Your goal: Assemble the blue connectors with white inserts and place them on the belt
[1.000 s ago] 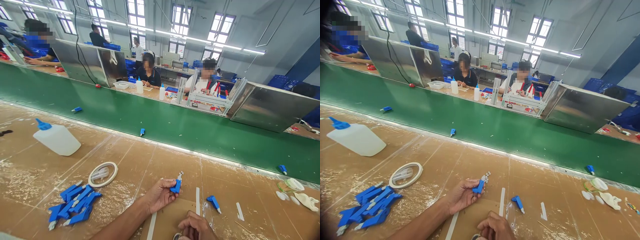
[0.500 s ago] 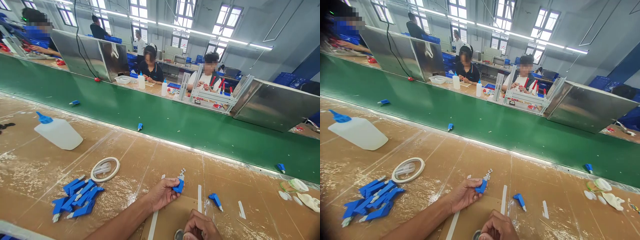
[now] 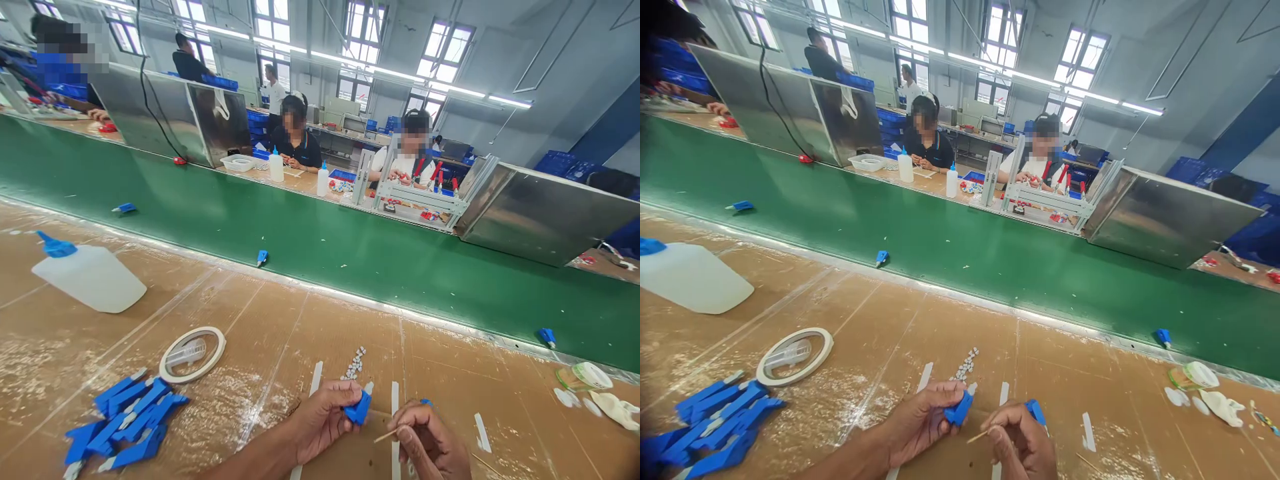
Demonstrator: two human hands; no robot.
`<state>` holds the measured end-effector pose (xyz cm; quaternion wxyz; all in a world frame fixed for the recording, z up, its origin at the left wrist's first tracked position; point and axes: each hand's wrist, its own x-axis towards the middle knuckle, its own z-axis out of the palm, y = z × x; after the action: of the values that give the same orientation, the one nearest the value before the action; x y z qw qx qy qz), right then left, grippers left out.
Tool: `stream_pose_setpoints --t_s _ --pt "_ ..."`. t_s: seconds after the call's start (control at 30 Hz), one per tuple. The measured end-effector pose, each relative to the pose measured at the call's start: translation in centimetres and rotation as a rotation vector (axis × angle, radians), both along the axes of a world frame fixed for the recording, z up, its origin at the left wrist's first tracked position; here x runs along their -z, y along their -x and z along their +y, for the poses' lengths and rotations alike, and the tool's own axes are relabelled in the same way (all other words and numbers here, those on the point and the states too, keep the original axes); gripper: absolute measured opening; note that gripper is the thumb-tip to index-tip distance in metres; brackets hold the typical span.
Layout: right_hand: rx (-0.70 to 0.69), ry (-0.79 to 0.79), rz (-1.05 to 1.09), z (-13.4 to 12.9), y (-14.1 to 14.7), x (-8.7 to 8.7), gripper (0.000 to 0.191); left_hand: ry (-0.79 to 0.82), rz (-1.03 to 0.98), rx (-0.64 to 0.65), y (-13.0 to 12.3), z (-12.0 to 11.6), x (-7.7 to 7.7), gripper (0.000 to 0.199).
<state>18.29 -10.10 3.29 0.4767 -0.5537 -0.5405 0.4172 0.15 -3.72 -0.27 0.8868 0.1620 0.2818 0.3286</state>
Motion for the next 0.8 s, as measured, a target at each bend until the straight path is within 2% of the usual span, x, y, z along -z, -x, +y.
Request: stream_pose_setpoints --t_s 0.13,0.27,0.57,0.7,0.8 --pt "0.123 -0.257 -0.194 0.8 0.8 0.1 0.031 0.009 0.014 0.004 -0.3 -0.3 0.0 0.026" --pt "0.109 -0.406 -0.221 1.2 1.4 1.0 0.025 0.036 0.027 0.01 -0.2 -0.3 -0.3 0.026" --pt "0.001 -0.511 -0.364 2.0 0.8 1.4 0.01 0.066 0.039 0.012 -0.1 -0.2 -1.0 0.03" --pt "-0.038 -0.54 -0.452 1.9 0.5 1.5 0.01 0.068 0.029 0.002 -0.1 -0.3 -1.0 0.03" --pt "-0.017 -0.535 -0.45 1.6 0.9 1.7 0.013 0.062 0.022 0.006 -0.1 -0.3 -0.8 0.027"
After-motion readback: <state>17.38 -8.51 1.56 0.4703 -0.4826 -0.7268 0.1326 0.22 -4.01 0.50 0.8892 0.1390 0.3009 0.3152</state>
